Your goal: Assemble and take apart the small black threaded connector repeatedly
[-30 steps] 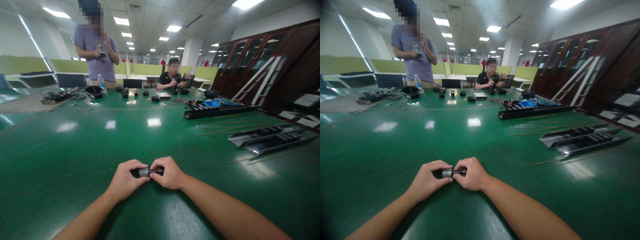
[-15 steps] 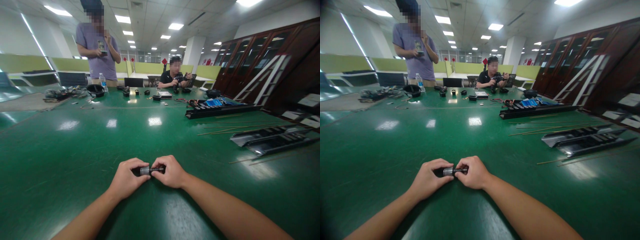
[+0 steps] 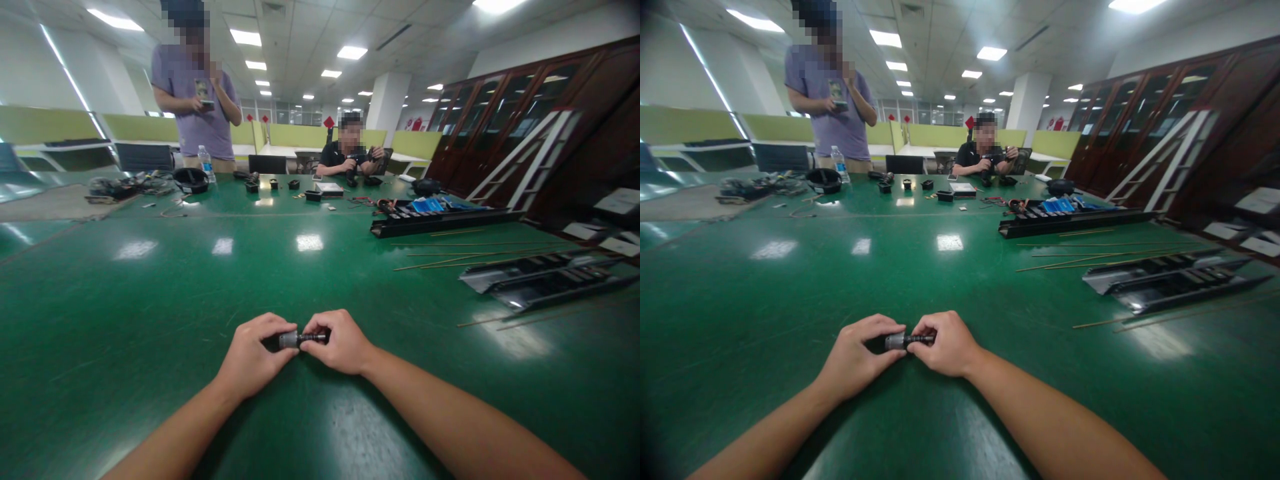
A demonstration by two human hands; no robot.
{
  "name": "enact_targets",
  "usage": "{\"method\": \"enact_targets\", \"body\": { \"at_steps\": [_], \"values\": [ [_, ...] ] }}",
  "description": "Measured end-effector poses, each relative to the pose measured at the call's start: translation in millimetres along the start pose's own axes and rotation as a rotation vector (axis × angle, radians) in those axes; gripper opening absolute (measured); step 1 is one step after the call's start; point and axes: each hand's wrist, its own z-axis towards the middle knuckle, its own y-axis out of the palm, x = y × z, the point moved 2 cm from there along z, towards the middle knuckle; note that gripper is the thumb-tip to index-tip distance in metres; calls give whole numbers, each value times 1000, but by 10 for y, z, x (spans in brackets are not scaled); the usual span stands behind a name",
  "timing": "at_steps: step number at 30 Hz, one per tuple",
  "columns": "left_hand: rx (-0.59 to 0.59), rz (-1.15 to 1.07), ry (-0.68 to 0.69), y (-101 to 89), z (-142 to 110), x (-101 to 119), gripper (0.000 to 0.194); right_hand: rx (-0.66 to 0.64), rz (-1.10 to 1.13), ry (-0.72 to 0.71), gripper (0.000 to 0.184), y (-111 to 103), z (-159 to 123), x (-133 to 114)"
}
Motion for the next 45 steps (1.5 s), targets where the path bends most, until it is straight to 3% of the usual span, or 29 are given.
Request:
{"method": "enact_targets", "body": {
  "at_steps": [23,45],
  "values": [
    [7,101,98,-11,-6,-33,27,-14,-3,10,8,-33,-2,3],
    [19,78,79,-59,25,2,26,15,32,40,8,-38,-8,12]
  ]
}}
